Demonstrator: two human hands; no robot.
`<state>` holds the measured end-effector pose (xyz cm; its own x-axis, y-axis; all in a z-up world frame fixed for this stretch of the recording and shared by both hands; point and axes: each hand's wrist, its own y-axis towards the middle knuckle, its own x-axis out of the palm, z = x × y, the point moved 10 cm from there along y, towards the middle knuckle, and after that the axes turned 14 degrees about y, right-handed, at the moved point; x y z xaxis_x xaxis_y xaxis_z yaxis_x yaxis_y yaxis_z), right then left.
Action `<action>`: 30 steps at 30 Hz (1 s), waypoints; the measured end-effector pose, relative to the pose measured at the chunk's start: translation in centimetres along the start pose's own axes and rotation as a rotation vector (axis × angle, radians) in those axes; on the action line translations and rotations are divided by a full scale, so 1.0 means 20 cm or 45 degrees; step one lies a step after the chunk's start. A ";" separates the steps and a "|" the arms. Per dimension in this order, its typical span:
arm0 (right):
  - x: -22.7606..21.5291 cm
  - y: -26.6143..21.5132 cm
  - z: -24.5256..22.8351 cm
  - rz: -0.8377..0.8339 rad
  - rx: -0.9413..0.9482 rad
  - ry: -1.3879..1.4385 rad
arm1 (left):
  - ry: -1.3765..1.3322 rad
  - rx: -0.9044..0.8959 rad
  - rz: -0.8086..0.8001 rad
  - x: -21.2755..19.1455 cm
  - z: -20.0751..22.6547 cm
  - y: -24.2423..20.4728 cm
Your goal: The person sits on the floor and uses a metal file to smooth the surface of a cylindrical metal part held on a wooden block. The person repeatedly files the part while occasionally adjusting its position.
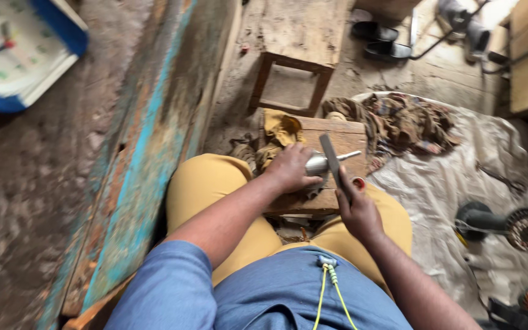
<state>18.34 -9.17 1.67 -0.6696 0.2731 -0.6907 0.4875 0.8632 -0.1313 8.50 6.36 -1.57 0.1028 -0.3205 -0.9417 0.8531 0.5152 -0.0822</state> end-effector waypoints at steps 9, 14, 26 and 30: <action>-0.11 -0.45 0.28 -0.043 0.416 0.277 | 0.213 -0.025 -0.013 -0.12 0.06 -0.06; -0.18 -0.42 0.07 0.089 -0.242 0.493 | 0.380 -0.045 -0.147 -0.05 0.10 -0.06; -0.05 -0.30 0.26 -0.023 0.261 0.664 | 0.248 -0.020 0.001 -0.02 0.05 -0.03; -0.01 -0.28 0.24 -0.078 0.270 0.574 | 0.228 0.000 -0.023 -0.01 0.05 -0.03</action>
<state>18.37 -16.12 -0.90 -0.8534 0.4212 -0.3071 0.5113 0.7910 -0.3359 8.59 5.29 -1.09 -0.0053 -0.1828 -0.9831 0.8538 0.5110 -0.0996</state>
